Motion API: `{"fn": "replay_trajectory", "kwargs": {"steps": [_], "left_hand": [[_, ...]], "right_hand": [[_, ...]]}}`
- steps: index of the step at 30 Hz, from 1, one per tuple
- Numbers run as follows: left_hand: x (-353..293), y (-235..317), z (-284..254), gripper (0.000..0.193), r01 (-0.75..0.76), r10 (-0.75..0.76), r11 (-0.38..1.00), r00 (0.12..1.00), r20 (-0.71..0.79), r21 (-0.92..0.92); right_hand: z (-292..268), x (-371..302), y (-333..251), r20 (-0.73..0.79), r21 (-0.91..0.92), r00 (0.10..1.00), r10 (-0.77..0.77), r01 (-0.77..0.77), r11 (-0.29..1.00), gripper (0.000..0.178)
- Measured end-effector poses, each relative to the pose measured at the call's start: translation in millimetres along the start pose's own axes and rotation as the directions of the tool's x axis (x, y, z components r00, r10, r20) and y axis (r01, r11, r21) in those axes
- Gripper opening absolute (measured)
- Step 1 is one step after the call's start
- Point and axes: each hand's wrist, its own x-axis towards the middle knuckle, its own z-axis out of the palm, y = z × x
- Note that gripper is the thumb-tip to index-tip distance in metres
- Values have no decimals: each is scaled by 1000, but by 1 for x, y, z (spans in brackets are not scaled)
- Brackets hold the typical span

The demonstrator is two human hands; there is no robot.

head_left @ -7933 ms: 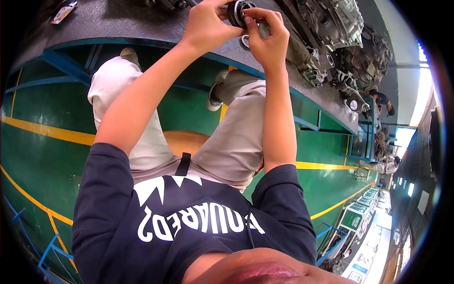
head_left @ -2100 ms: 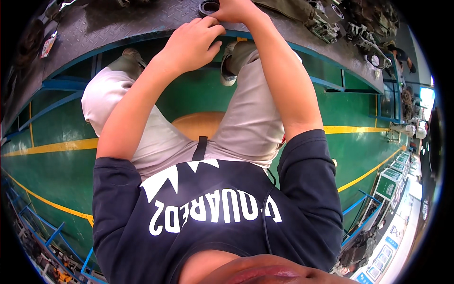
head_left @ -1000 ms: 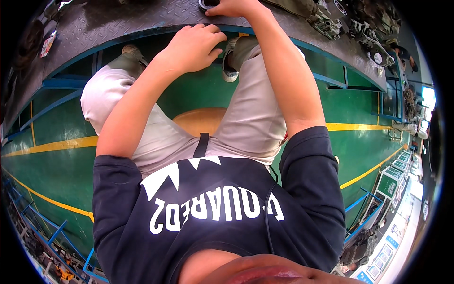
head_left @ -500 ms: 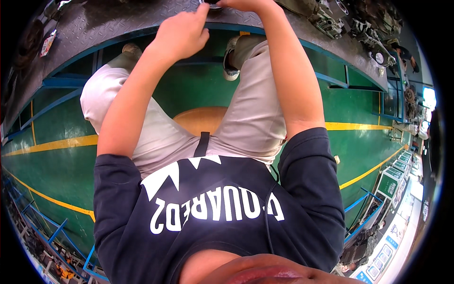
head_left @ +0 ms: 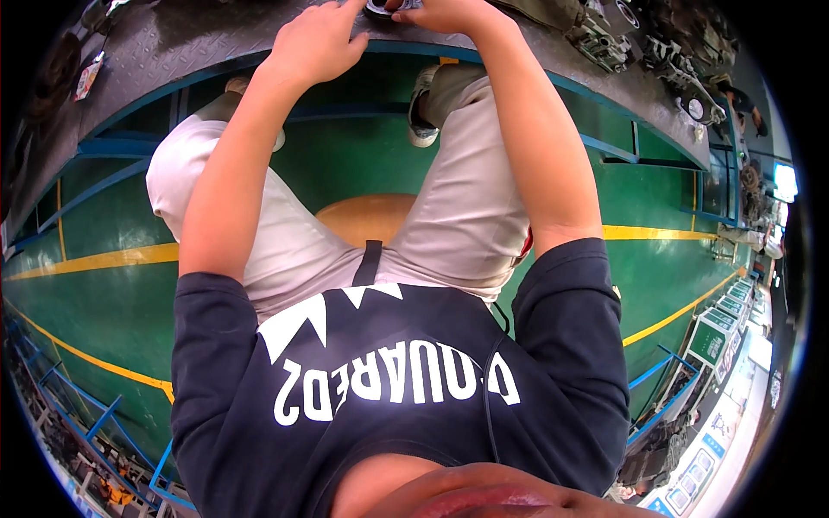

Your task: The person handles gear rings and bearings by hand, slides gears and rings onto a transmission shaft, and fits the shaft assembly into the gearbox housing.

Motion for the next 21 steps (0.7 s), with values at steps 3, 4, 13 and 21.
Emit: {"fn": "replay_trajectory", "kwargs": {"steps": [3, 4, 13, 21], "left_hand": [[0, 3, 1, 38, -17, 17, 1000, 1000, 1, 12], [-1, 2, 1, 40, -16, 16, 1000, 1000, 0, 12], [-3, 2, 1, 47, -30, 29, 999, 1000, 9, 44], [-5, 4, 2, 48, -54, 55, 998, 998, -28, 34]], "right_hand": [[-1, 1, -5, -15, -136, 1000, 8, -10, 991, 18], [1, 2, -6, -17, -133, 1000, 9, -11, 991, 18], [10, 9, -6, -166, -135, 985, -46, 24, 991, 12], [5, 13, -4, -222, -28, 973, -61, 56, 998, 10]]}}
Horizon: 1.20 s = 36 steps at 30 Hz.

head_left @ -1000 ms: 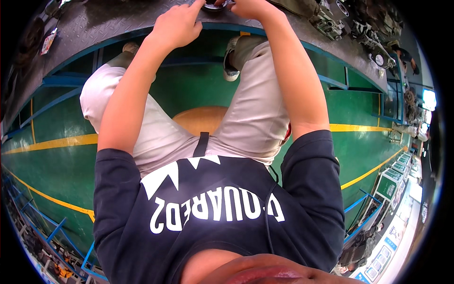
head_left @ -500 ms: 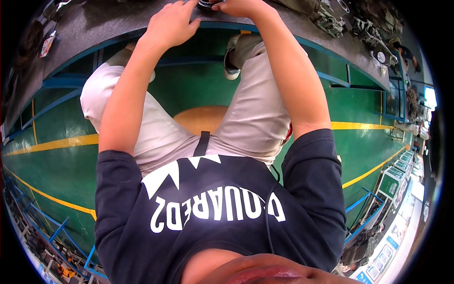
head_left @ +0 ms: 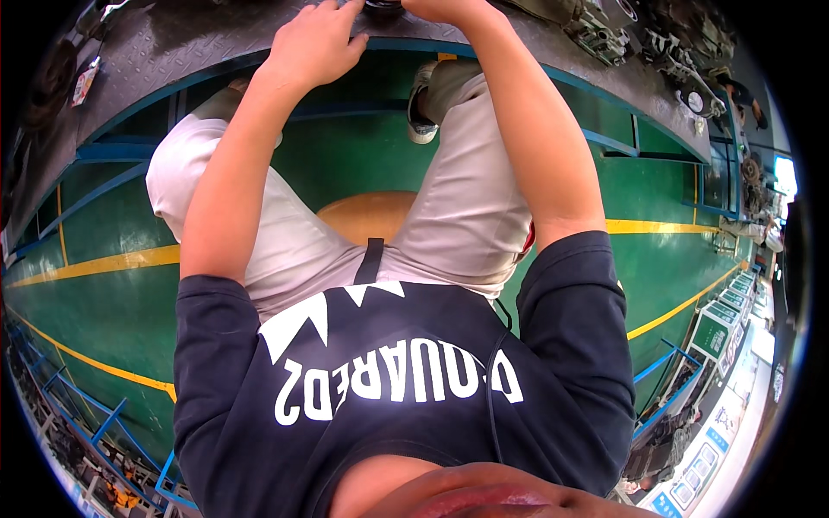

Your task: The person handles gear rings and bearings by hand, slides gears and rings onto a transmission shaft, and fits the shaft assembly into the gearbox housing.

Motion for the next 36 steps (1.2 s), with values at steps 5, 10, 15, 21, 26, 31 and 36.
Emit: {"fn": "replay_trajectory", "kwargs": {"steps": [5, 10, 15, 21, 26, 31, 36], "left_hand": [[-2, -1, 0, 45, 11, -12, 998, 1000, 9, 63], [-1, 4, 1, 45, -1, 1, 999, 1000, -13, 50], [-2, 5, 2, 46, -5, 6, 998, 1000, -10, 69], [-2, 4, 6, 46, -13, 15, 997, 999, -34, 76], [-2, 5, 5, 46, -16, 19, 996, 1000, -24, 91], [-3, 5, 5, 47, -14, 16, 997, 1000, -27, 75], [-2, 9, 4, 48, -20, 22, 998, 999, -32, 61]], "right_hand": [[-5, -1, -13, 73, -2, 996, 57, -57, 998, 10], [0, -2, 0, 10, -4, 993, 117, -117, 993, 11], [-9, -10, -6, 54, 15, 995, 86, -87, 996, 13], [-19, -7, -10, 140, 122, 984, 111, -128, 984, 12], [-24, -4, -11, 167, 107, 983, 74, -93, 990, 14], [-30, -5, -11, 198, 198, 964, 178, -218, 956, 19], [-23, -5, 13, 54, 91, 931, 361, -365, 927, 33]]}}
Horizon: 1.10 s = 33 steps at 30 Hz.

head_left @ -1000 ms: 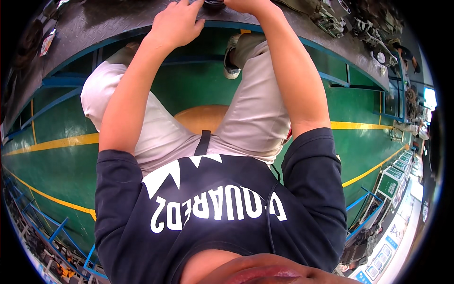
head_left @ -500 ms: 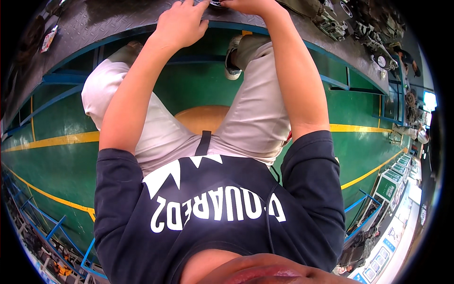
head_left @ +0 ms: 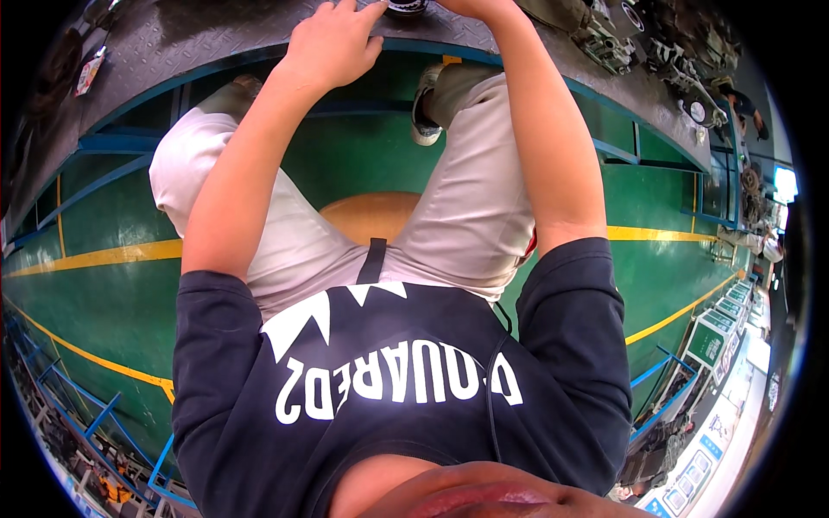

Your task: The person handles gear rings and bearings by hand, slides gears and rings onto a transmission shaft, and fits the shaft assembly into the gearbox housing.

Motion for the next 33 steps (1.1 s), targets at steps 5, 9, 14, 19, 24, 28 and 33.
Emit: {"fn": "replay_trajectory", "kwargs": {"steps": [5, 9, 14, 19, 24, 28, 33], "left_hand": [[-2, -2, 0, 48, -12, 13, 1000, 1000, -7, 16], [-3, -2, 0, 48, -8, 8, 1000, 1000, -9, 15], [-1, -1, 1, 49, -31, 31, 999, 999, -29, 21], [-1, -1, 0, 49, -18, 19, 1000, 1000, -19, 10], [0, 0, 1, 50, -6, 6, 1000, 1000, -1, -23], [2, 7, -1, 53, -6, 8, 998, 1000, 29, -63], [0, -2, 10, 57, -101, 96, 992, 993, -72, -79]], "right_hand": [[6, 3, 3, -58, -88, 994, 94, -98, 991, 40], [6, 3, -7, 9, -78, 974, 228, -226, 971, 34], [7, 7, -15, -26, -29, 932, 361, -361, 932, 26], [4, 3, -16, 63, 172, 921, 384, -389, 905, 25], [18, 1, -5, -195, 39, 976, 92, -87, 995, 27], [18, 7, -1, -367, -37, 930, -5, -9, 999, 28], [10, 2, -10, -190, -16, 951, 245, -253, 967, 23]]}}
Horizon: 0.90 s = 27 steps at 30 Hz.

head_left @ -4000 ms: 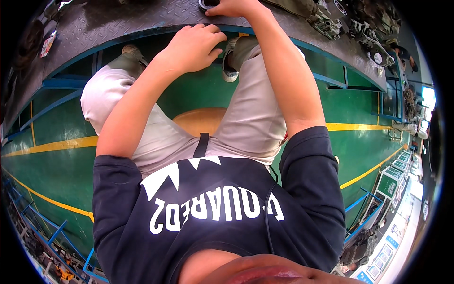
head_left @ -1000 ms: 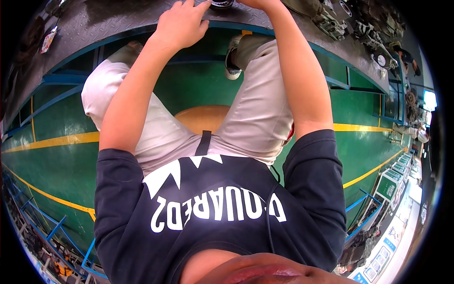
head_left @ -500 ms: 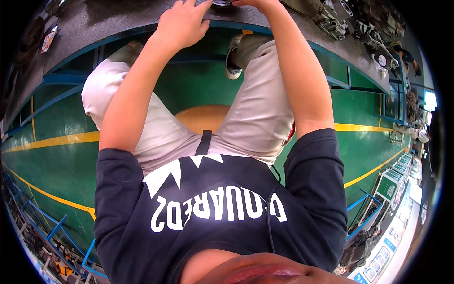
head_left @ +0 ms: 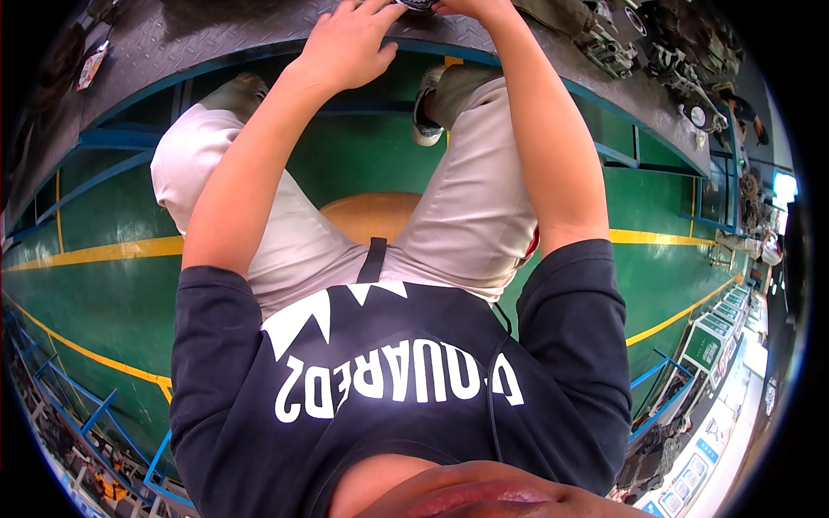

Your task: The person handles gear rings and bearings by hand, slides gears and rings onto a transmission shaft, and fits the shaft assembly into the gearbox housing.

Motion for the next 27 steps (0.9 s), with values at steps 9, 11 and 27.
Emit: {"fn": "replay_trajectory", "kwargs": {"steps": [9, 11, 27], "left_hand": [[0, 0, 6, 61, -31, 31, 998, 999, 17, -48], [0, 2, 5, 61, -25, 27, 998, 999, 30, -54], [0, 4, 7, 59, -44, 44, 998, 999, -11, -53]], "right_hand": [[-12, -5, -10, 236, 1, 966, 108, -111, 994, 20], [-13, -5, -5, 255, 32, 961, 108, -119, 992, 18], [-8, 6, 21, 344, 425, 928, 144, -291, 857, 13]]}}
